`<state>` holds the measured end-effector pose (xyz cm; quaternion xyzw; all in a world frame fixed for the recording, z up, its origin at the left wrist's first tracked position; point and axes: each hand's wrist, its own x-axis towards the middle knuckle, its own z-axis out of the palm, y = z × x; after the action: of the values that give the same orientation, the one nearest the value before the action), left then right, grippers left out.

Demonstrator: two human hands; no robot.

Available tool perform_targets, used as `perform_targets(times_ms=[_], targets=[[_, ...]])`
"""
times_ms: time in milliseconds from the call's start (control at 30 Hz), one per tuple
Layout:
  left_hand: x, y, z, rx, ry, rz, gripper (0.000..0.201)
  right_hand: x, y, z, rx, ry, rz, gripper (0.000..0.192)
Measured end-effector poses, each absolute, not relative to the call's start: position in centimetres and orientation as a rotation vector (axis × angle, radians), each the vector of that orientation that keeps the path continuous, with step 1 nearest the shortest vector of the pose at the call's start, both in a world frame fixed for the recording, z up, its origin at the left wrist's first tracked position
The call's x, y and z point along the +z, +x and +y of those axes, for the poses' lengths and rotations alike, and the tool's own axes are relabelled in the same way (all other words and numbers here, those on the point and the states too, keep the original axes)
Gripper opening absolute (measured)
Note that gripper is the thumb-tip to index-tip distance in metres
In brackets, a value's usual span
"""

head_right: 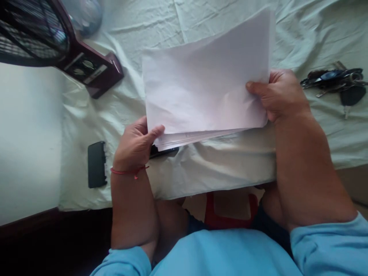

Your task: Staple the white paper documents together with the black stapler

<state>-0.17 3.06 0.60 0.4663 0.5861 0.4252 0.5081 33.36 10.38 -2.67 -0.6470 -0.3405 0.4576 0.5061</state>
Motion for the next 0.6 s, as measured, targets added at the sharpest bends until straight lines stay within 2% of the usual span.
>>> perform_targets(times_ms=[100, 300, 600], targets=[[0.9, 0.21, 2.93, 0.963, 1.109, 1.432, 0.044, -2.6, 33.55, 10.42, 1.091, -1.558, -0.807, 0.019], [0.58, 0.56, 2.98, 1.078, 1.105, 1.501, 0.042, -2.35, 33.34, 10.46, 1.117, -1.487, -0.815, 0.02], [0.87, 0.08, 2.92, 0.989, 1.041, 1.406, 0.038, -1.95, 33.21, 10.76, 1.088, -1.53, -0.731, 0.027]])
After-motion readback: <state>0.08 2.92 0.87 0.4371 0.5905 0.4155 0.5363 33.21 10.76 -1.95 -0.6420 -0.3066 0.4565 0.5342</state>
